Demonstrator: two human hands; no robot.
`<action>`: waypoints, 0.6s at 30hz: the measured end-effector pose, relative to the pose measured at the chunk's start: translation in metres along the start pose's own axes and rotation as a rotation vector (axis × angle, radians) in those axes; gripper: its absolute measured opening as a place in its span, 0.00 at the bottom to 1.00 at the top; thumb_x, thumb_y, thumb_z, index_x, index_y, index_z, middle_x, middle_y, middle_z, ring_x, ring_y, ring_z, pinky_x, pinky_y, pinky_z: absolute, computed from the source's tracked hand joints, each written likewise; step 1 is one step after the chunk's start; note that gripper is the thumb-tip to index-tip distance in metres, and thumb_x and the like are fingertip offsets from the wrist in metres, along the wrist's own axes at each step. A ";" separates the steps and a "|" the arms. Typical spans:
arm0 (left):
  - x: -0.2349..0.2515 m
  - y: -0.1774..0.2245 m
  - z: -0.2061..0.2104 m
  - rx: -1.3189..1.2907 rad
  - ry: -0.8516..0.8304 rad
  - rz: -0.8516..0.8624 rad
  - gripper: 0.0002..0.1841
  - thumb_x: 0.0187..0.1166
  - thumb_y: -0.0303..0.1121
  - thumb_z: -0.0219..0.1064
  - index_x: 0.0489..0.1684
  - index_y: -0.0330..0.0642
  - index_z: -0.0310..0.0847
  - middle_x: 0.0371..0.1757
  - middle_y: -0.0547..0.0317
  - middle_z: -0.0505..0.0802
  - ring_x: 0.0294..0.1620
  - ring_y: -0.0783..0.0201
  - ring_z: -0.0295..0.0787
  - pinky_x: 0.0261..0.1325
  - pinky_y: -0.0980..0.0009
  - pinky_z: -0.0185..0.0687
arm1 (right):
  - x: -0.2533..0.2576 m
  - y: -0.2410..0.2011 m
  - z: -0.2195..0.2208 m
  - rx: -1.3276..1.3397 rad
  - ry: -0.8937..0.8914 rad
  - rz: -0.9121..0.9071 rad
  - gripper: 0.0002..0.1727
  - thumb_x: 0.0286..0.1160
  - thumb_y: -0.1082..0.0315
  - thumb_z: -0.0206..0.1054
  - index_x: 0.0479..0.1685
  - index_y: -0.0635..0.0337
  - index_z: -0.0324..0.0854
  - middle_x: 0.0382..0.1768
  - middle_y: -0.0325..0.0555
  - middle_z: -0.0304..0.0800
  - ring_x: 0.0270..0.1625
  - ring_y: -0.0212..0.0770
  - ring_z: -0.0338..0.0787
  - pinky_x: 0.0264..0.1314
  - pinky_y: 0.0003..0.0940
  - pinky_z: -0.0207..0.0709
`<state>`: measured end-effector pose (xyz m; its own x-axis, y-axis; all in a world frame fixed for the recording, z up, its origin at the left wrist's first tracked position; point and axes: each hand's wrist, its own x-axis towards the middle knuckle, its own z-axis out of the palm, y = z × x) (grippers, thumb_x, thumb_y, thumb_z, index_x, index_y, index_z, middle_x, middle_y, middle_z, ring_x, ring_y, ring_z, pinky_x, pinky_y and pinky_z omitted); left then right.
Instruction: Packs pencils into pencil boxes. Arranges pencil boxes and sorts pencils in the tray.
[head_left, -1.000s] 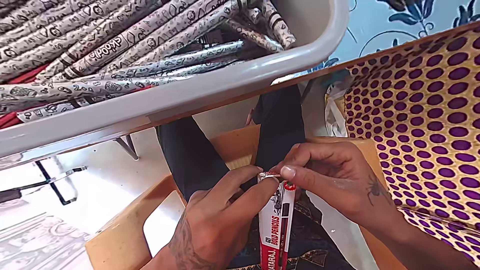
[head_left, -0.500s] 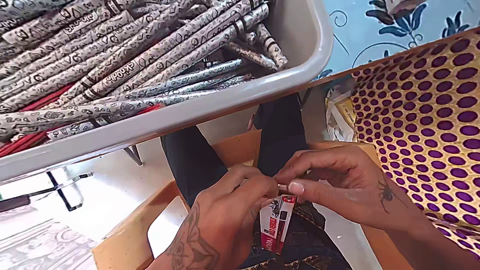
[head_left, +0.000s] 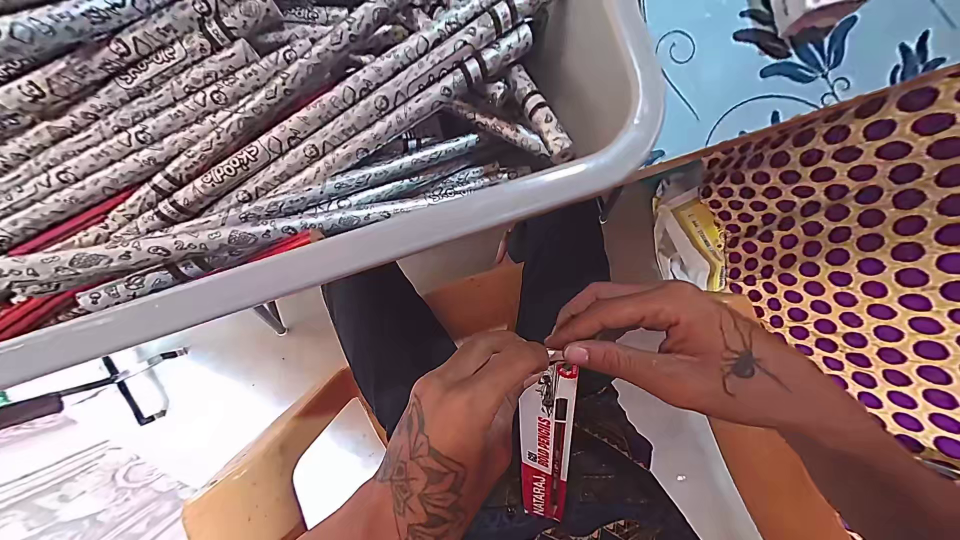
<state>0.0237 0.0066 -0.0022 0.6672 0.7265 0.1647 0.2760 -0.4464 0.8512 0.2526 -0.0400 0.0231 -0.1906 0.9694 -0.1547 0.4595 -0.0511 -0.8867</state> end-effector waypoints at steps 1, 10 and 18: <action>0.000 0.000 0.001 0.004 0.004 0.001 0.08 0.82 0.31 0.65 0.41 0.39 0.90 0.42 0.58 0.94 0.34 0.83 0.86 0.40 0.91 0.80 | 0.003 -0.002 -0.006 -0.037 -0.026 -0.016 0.11 0.80 0.57 0.66 0.42 0.46 0.95 0.42 0.24 0.92 0.43 0.17 0.90 0.38 0.10 0.84; -0.001 0.001 0.006 0.012 0.036 0.012 0.08 0.82 0.30 0.64 0.41 0.38 0.91 0.43 0.55 0.94 0.33 0.82 0.87 0.39 0.91 0.80 | 0.016 -0.009 -0.017 -0.144 -0.125 -0.020 0.10 0.78 0.56 0.68 0.37 0.44 0.95 0.33 0.21 0.92 0.37 0.12 0.87 0.34 0.07 0.78; -0.003 0.001 0.006 0.005 0.064 0.013 0.08 0.81 0.30 0.65 0.41 0.39 0.91 0.44 0.56 0.95 0.35 0.82 0.88 0.41 0.91 0.81 | 0.011 -0.017 -0.009 -0.182 -0.106 0.055 0.11 0.80 0.54 0.65 0.36 0.43 0.90 0.30 0.19 0.86 0.33 0.11 0.83 0.31 0.07 0.74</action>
<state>0.0256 0.0009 -0.0048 0.6251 0.7525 0.2075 0.2713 -0.4587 0.8461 0.2502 -0.0262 0.0401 -0.2465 0.9353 -0.2540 0.6192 -0.0497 -0.7837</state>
